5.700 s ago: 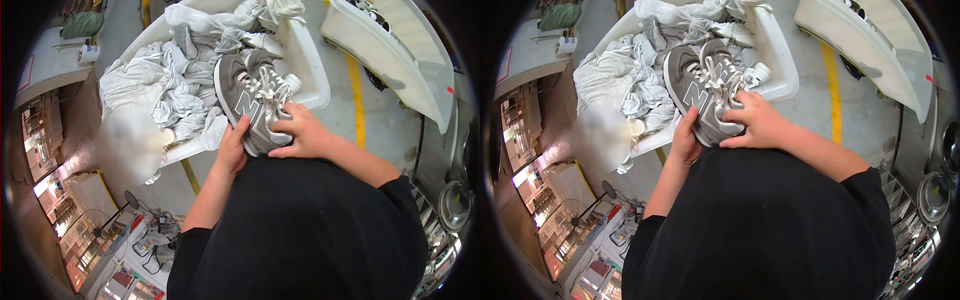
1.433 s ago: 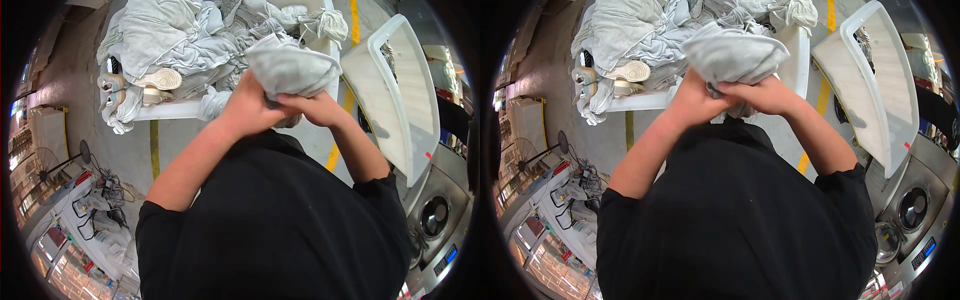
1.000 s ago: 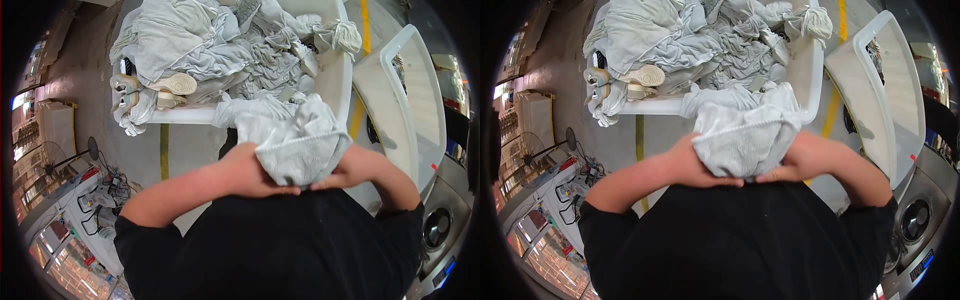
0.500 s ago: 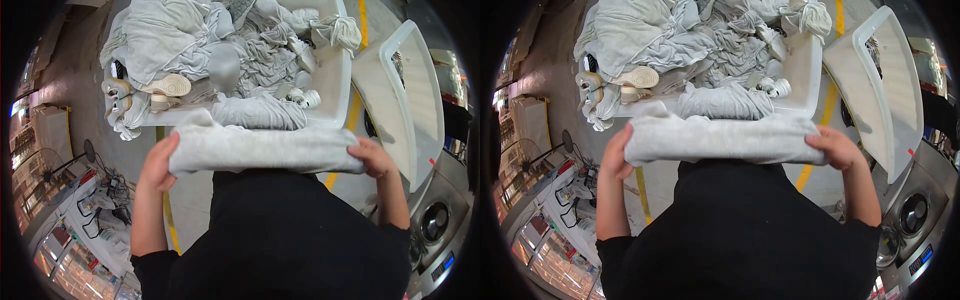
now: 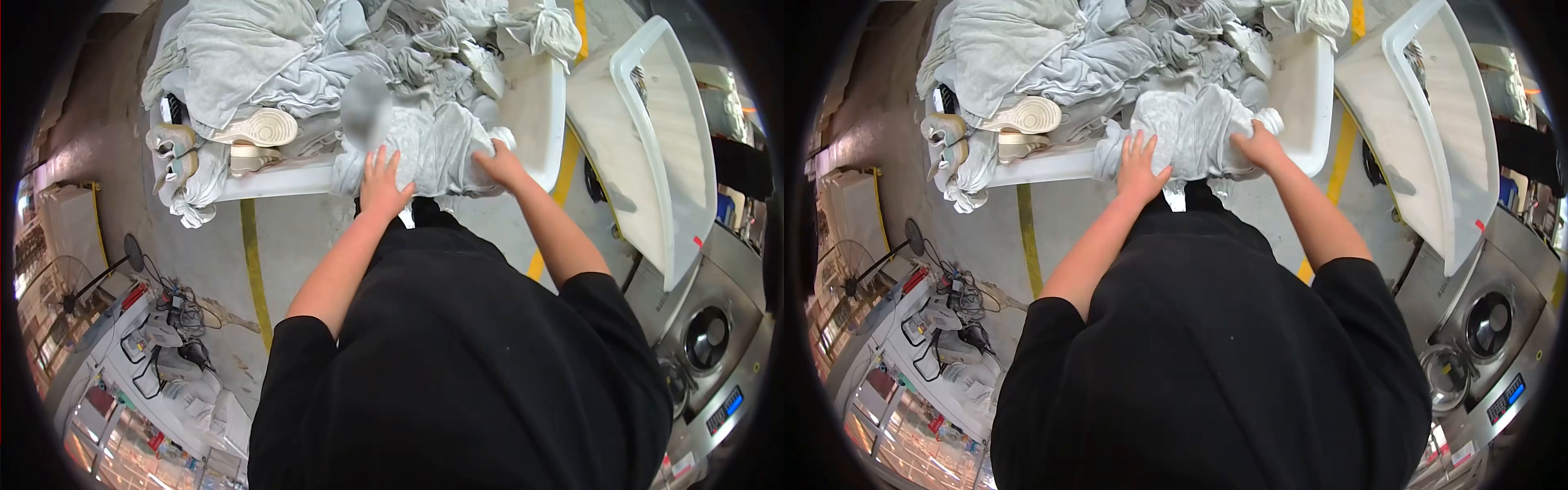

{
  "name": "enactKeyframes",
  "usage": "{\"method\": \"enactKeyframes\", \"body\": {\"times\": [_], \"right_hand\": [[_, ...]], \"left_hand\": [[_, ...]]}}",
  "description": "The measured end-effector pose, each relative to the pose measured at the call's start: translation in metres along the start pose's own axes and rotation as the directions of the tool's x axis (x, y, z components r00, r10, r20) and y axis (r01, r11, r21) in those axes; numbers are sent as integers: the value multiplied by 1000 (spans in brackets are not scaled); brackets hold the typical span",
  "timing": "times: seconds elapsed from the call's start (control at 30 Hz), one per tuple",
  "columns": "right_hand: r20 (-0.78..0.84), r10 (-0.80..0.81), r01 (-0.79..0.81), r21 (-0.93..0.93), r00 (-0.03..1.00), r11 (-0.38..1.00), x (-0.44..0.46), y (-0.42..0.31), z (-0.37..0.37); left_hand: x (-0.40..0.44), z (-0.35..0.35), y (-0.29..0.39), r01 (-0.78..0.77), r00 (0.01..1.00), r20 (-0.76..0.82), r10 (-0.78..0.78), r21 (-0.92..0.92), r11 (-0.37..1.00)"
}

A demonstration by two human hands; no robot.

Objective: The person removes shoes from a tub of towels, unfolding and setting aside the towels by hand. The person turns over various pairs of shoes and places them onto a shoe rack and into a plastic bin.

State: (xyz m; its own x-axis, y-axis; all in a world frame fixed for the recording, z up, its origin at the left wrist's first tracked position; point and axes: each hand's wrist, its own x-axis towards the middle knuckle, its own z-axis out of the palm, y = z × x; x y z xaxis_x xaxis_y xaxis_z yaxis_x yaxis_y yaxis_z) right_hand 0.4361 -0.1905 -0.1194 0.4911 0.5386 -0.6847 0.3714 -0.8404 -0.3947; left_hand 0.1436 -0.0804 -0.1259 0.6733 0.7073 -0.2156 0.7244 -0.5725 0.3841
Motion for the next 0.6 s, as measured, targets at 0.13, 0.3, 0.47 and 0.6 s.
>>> {"method": "enactKeyframes", "body": {"times": [0.13,0.3,0.47,0.6], "right_hand": [[147,150,-186,276,978,943,-54,12,-31],[-307,-82,112,82,948,990,-30,76,23],[-272,-124,59,-236,954,970,-52,27,-4],[-291,-197,109,-293,936,950,-43,15,-37]], "left_hand": [[-18,-14,-15,168,984,-21,-175,-188,968],[-3,-35,-29,195,956,234,-178,-53,979],[34,-42,-46,121,926,359,-116,7,993],[60,-36,-84,26,993,121,11,-302,953]]}}
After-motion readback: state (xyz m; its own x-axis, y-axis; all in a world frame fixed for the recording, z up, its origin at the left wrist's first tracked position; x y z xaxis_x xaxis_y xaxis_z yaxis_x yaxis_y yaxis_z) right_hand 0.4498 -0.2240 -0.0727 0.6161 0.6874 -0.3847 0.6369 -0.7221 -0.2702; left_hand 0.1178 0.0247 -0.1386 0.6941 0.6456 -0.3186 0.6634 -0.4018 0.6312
